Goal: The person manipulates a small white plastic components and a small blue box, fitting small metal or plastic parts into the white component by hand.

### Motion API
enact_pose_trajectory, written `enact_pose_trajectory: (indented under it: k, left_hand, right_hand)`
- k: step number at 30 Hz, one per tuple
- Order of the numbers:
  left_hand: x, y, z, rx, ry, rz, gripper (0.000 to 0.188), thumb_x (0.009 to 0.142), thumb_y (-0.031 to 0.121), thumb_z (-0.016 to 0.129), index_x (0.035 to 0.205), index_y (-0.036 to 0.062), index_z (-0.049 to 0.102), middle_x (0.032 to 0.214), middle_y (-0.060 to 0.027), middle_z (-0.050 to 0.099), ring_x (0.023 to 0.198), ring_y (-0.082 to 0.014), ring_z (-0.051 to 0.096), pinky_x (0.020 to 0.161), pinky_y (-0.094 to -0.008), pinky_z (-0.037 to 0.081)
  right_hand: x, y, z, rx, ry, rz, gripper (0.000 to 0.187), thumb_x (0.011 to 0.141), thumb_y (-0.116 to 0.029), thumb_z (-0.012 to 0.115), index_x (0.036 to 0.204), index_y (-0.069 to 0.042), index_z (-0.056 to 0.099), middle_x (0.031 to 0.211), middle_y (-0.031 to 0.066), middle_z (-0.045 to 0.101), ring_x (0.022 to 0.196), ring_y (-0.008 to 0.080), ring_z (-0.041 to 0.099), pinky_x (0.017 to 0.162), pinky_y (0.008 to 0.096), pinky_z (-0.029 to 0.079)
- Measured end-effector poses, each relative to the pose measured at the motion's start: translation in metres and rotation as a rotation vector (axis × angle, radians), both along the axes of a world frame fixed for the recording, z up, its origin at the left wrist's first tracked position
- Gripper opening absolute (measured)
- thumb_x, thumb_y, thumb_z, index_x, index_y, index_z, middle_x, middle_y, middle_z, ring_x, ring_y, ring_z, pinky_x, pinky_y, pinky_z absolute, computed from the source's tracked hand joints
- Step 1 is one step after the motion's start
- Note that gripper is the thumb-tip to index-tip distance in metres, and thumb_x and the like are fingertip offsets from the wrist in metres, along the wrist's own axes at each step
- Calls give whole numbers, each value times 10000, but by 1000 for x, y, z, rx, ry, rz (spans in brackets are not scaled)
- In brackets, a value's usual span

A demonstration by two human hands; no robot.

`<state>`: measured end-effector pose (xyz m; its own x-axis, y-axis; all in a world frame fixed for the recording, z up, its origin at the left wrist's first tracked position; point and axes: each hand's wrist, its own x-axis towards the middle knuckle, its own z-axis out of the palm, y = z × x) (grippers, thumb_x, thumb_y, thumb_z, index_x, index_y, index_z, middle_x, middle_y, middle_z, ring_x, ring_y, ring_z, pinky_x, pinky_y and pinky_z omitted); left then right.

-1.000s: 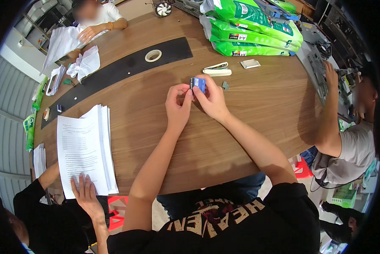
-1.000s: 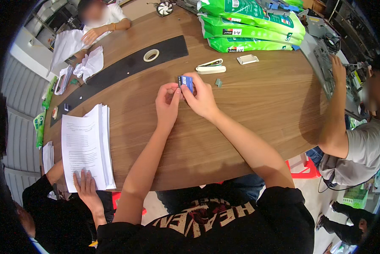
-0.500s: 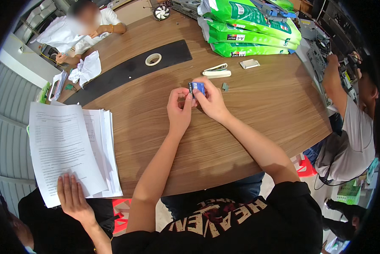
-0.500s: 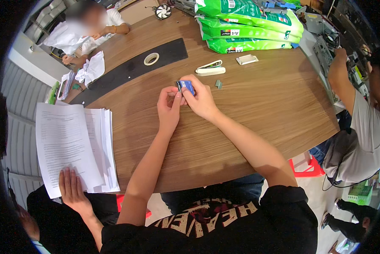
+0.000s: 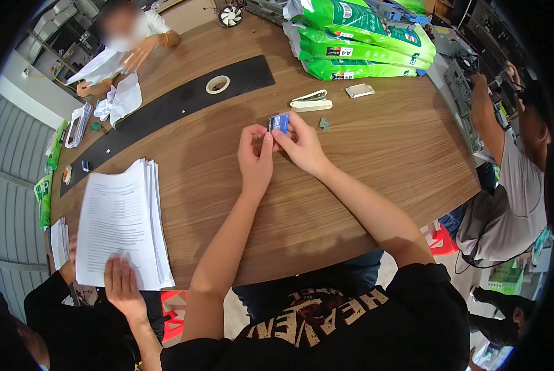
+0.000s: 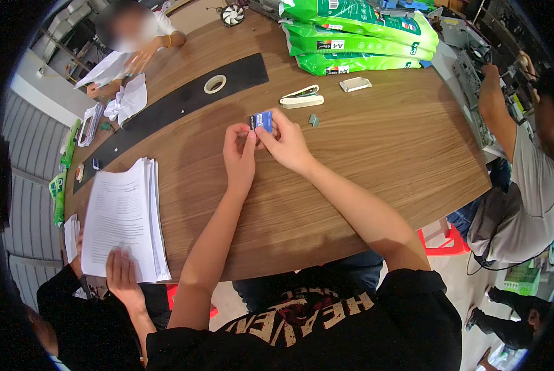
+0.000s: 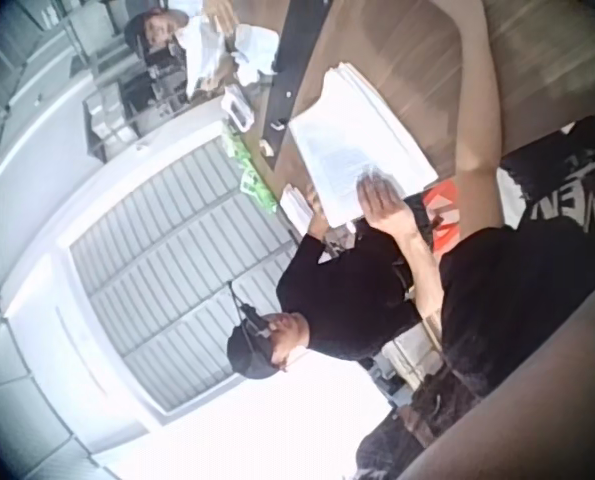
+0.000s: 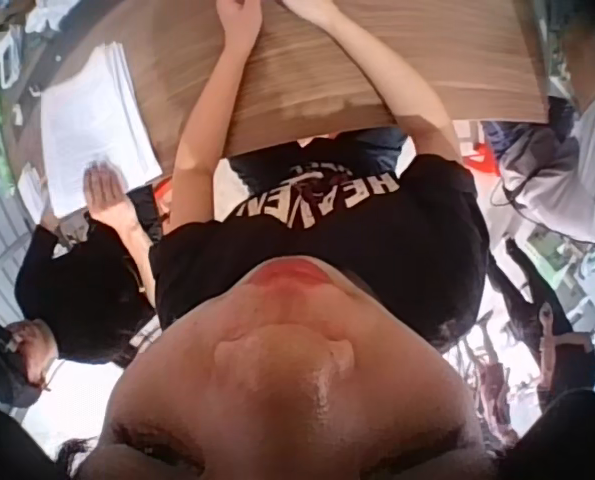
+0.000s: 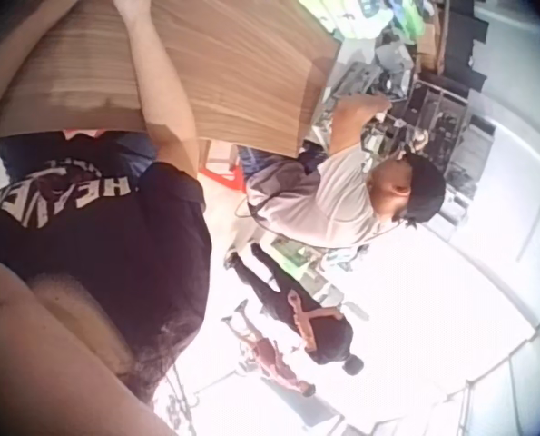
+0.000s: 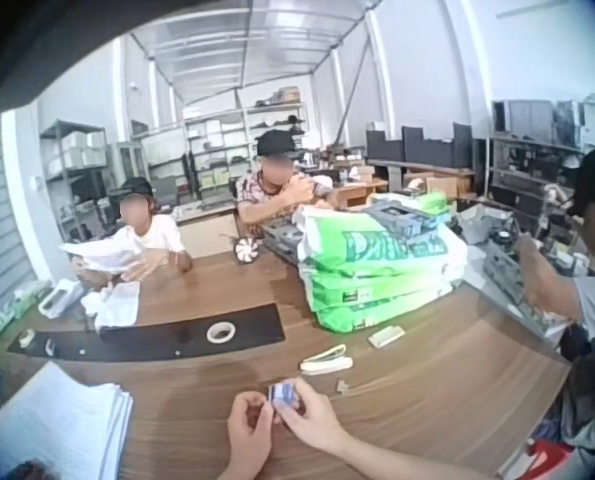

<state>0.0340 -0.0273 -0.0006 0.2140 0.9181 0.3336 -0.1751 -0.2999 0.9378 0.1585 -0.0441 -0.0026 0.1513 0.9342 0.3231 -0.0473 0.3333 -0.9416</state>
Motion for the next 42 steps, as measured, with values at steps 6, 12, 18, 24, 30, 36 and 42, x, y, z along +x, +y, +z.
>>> enact_pose_trajectory:
  k: [6,12,18,24,30,36,42]
  left_hand:
    - [0,4,-6,34,5,54,75,916,69,543,961,29,499,884,-31,531,735,-78,542,610,-210,455]
    - [2,3,-4,-4,-43,13,68,925,72,535,944,30,485,840,-16,514,694,-70,512,596,-210,453]
    - [1,5,-4,-52,-72,-16,53,921,59,530,934,30,487,836,-12,511,681,-65,507,582,-217,450]
    - [3,4,-1,21,16,82,71,902,41,544,959,31,502,874,-9,519,782,-75,511,617,-213,448]
    - [-1,5,-6,60,33,80,116,900,82,564,1003,35,542,922,-14,550,852,-89,515,721,-234,426]
    - [-4,6,-2,-158,-153,-189,131,920,126,547,990,24,590,863,-14,606,792,-85,545,667,-217,408]
    - [-3,9,-2,-227,-204,-119,170,914,115,550,1025,-7,595,889,-48,639,738,-100,584,649,-223,437]
  right_hand:
    - [-3,-9,10,-47,-94,-4,152,892,-121,573,981,-25,494,745,53,630,623,100,621,538,242,488]
    - [-1,-8,8,-34,-149,-13,160,892,-123,569,998,-27,498,735,65,639,609,116,625,529,252,488]
    - [-3,-9,9,-21,-129,4,152,900,-128,555,1011,-34,510,734,68,638,593,119,621,515,262,477]
    - [-3,-8,8,-5,-200,-70,134,891,-89,547,1014,-38,529,704,70,598,584,159,587,538,286,461]
    - [-3,-7,15,314,-389,-307,214,844,34,515,1032,-41,583,919,118,551,802,254,578,676,307,467]
    - [3,-10,17,298,-400,-316,331,799,97,480,1072,-45,602,1060,126,543,954,261,559,740,299,471]
    - [0,-8,18,381,-406,-291,346,802,113,453,1083,-34,590,1036,136,557,883,276,580,753,315,477]
